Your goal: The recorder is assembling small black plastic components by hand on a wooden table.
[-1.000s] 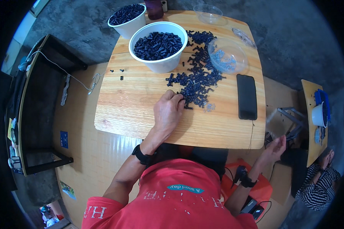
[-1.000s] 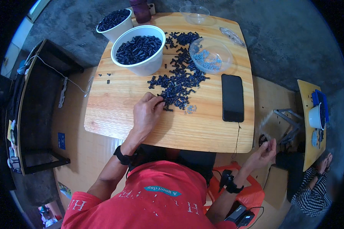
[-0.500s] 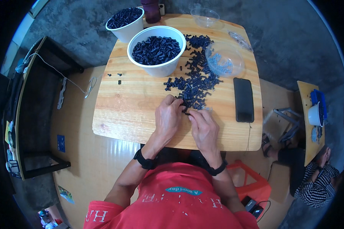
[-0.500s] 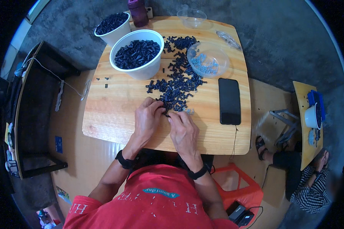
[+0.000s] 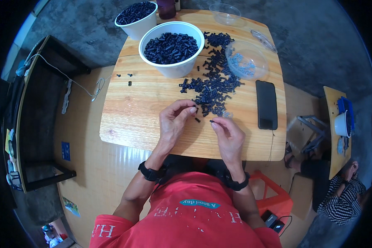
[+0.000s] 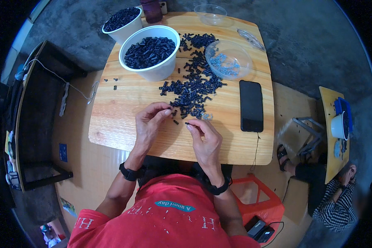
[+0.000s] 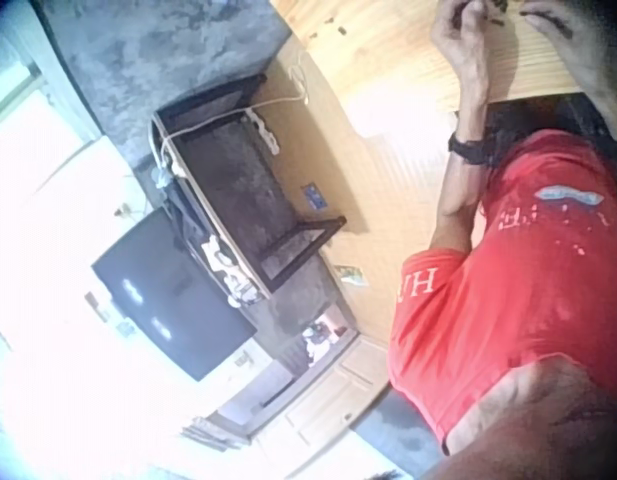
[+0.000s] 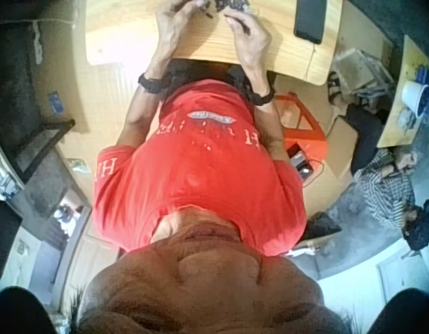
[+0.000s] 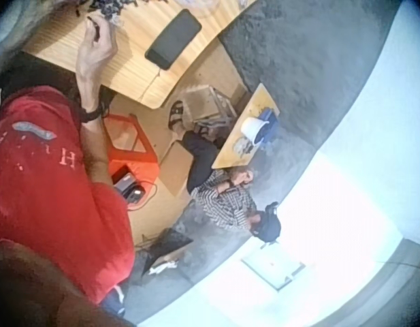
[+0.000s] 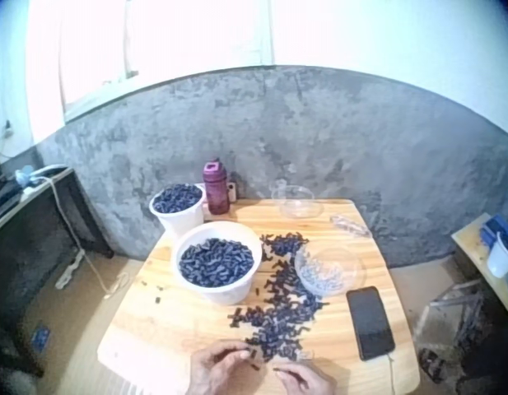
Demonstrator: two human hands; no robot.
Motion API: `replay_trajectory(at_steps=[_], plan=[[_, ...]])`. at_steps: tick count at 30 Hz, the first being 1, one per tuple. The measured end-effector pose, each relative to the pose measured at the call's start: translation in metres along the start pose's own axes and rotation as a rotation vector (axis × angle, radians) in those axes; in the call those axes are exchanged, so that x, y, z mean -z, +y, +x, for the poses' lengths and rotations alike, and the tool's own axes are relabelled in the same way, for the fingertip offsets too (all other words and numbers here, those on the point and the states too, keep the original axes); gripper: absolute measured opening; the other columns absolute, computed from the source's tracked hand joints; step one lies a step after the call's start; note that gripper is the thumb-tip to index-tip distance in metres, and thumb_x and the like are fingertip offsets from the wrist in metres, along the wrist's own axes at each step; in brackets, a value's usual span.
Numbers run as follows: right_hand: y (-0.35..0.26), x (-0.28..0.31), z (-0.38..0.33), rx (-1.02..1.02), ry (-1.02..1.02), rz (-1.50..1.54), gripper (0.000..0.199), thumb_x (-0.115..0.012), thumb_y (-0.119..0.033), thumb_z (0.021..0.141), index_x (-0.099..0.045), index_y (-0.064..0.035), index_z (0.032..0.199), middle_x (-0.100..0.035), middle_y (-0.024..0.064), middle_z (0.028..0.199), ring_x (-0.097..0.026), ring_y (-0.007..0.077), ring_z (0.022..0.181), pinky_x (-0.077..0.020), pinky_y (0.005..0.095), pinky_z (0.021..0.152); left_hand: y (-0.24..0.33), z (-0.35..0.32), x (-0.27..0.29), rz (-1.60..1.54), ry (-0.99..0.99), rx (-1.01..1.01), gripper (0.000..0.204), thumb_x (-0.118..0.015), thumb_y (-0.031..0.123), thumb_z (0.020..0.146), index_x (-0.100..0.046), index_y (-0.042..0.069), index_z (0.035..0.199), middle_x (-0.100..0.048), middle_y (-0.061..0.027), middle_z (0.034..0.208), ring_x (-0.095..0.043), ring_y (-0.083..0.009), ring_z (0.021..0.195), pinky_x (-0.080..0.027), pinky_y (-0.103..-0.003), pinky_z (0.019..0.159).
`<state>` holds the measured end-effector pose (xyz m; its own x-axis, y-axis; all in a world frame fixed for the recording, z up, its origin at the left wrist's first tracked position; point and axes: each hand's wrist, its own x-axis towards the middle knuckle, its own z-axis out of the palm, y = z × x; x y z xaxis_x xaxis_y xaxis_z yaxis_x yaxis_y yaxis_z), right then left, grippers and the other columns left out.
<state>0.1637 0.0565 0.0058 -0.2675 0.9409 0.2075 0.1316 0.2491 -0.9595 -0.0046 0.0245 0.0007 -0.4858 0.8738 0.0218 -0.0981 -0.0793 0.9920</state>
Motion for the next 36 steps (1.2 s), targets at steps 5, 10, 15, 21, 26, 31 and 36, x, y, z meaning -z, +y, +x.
replay_trajectory(at_steps=[5,10,15,21,26,31,36], plan=[[0.002,0.001,-0.003,-0.083,0.024,0.118,0.016,-0.067,-0.005,0.086,-0.068,-0.0007,0.101,-0.067,0.0075,0.086,-0.062,0.0129,0.074,-0.0484,0.0254,0.066,0.015,-0.014,0.006,-0.140,-0.096,0.151,0.016,-0.066,-0.002,0.085,-0.068,0.000,0.101,-0.067,-0.0059,0.096,-0.065,-0.0131,0.081,-0.052,-0.025,0.073],[-0.008,0.019,-0.003,0.004,0.157,-0.120,0.017,-0.061,0.001,0.087,-0.068,-0.0013,0.103,-0.064,0.0084,0.089,-0.061,0.0145,0.073,-0.0476,0.0254,0.064,0.004,-0.022,0.016,0.094,-0.069,-0.008,0.016,-0.063,-0.005,0.085,-0.068,-0.001,0.100,-0.064,-0.0055,0.097,-0.063,-0.0132,0.083,-0.052,-0.025,0.073],[-0.007,0.039,-0.005,0.106,0.120,-0.421,0.022,-0.059,0.007,0.083,-0.068,-0.0012,0.102,-0.057,0.0099,0.084,-0.057,0.0181,0.071,-0.0451,0.0286,0.057,0.003,-0.028,0.008,0.395,-0.090,-0.236,0.018,-0.062,-0.008,0.084,-0.069,0.001,0.098,-0.059,-0.0060,0.097,-0.061,-0.0150,0.084,-0.051,-0.026,0.071],[0.002,0.032,0.001,0.227,0.022,-0.496,0.015,-0.067,-0.001,0.081,-0.068,-0.0012,0.096,-0.058,0.0101,0.084,-0.060,0.0236,0.075,-0.0477,0.0347,0.063,0.000,-0.026,-0.007,0.733,-0.134,-0.436,0.022,-0.067,-0.008,0.077,-0.068,0.003,0.095,-0.060,-0.0107,0.095,-0.064,-0.0236,0.082,-0.052,-0.031,0.067],[0.002,0.025,0.006,0.284,0.034,-0.624,0.011,-0.069,-0.005,0.080,-0.067,-0.0024,0.090,-0.056,0.0095,0.081,-0.059,0.0264,0.076,-0.0480,0.0379,0.065,-0.004,-0.020,-0.016,0.660,-0.104,-0.443,0.023,-0.069,-0.006,0.075,-0.067,0.002,0.096,-0.060,-0.0119,0.094,-0.065,-0.0262,0.079,-0.053,-0.033,0.066],[0.000,0.021,0.009,0.254,0.006,-0.648,0.006,-0.067,-0.004,0.081,-0.066,-0.0030,0.087,-0.055,0.0102,0.079,-0.058,0.0264,0.072,-0.0471,0.0373,0.063,-0.001,-0.024,-0.007,0.516,-0.079,-0.359,0.025,-0.066,-0.009,0.078,-0.068,0.003,0.100,-0.063,-0.0098,0.096,-0.064,-0.0211,0.082,-0.052,-0.029,0.073],[-0.010,0.019,0.007,0.011,-0.014,-0.193,0.007,-0.067,-0.007,0.085,-0.067,-0.0017,0.089,-0.058,0.0073,0.080,-0.059,0.0179,0.070,-0.0466,0.0295,0.064,0.011,-0.034,-0.006,0.211,-0.023,-0.115,0.022,-0.065,-0.007,0.082,-0.068,0.001,0.103,-0.066,-0.0065,0.099,-0.063,-0.0139,0.085,-0.051,-0.026,0.078]])
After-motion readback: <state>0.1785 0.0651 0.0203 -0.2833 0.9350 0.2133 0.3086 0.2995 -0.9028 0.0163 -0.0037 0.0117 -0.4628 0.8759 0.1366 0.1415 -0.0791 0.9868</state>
